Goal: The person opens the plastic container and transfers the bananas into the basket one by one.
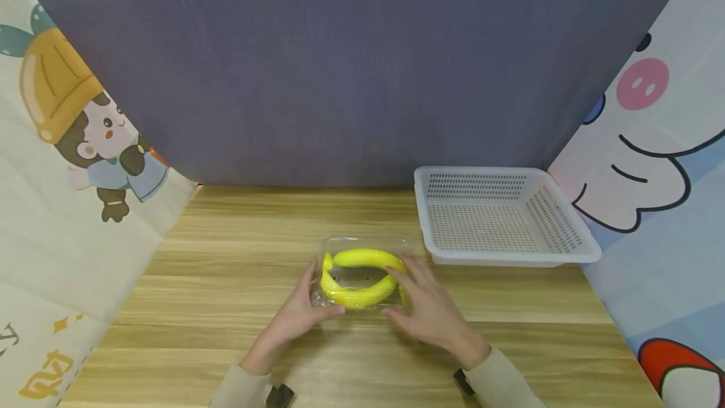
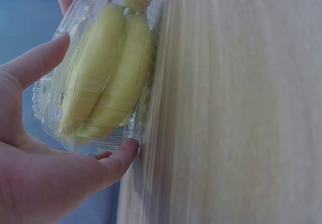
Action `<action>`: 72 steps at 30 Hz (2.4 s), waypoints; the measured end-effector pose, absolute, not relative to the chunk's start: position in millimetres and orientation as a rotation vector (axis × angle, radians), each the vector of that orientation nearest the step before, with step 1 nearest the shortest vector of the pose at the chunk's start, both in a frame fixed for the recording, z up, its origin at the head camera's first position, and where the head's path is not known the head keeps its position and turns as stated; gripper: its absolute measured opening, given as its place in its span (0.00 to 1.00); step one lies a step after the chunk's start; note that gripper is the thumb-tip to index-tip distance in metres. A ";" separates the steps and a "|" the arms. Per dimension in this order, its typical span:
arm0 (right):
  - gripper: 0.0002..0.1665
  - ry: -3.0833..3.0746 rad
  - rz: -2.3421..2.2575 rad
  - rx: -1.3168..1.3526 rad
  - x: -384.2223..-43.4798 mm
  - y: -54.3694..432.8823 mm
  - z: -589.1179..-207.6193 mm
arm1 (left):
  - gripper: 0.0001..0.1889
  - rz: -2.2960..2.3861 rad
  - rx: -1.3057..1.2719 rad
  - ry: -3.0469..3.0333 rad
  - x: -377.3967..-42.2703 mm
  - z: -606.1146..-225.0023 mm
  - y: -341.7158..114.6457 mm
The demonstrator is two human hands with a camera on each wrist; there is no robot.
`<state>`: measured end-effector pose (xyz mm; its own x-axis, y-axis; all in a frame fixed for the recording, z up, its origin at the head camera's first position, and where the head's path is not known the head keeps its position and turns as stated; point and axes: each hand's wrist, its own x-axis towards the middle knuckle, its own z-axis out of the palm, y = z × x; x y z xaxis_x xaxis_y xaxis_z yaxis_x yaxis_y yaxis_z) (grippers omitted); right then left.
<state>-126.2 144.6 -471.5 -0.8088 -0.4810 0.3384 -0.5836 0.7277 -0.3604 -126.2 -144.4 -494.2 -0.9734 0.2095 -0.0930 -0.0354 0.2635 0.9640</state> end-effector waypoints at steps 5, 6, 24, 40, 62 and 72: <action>0.48 -2.732 0.613 0.869 -127.6 142.8 -471.6 | 0.66 1.792 0.166 2.311 -126.7 -497.4 -144.6; 0.48 -2.728 0.598 0.875 -128.1 142.4 -471.6 | 0.66 1.793 0.169 2.306 -126.9 -498.3 -144.8; 0.44 -2.623 0.338 0.994 -139.5 143.6 -469.4 | 0.68 1.782 0.111 2.313 -127.5 -500.7 -142.7; 0.42 -2.570 0.254 1.050 -144.5 143.6 -467.9 | 0.68 1.769 0.072 2.312 -128.1 -499.3 -141.3; 0.39 -2.440 0.032 1.150 -145.1 142.3 -470.1 | 0.67 1.752 0.071 2.309 -126.7 -501.9 -143.4; 0.38 -2.385 0.061 1.176 -149.2 144.2 -468.5 | 0.67 1.760 0.070 2.318 -126.0 -499.8 -140.8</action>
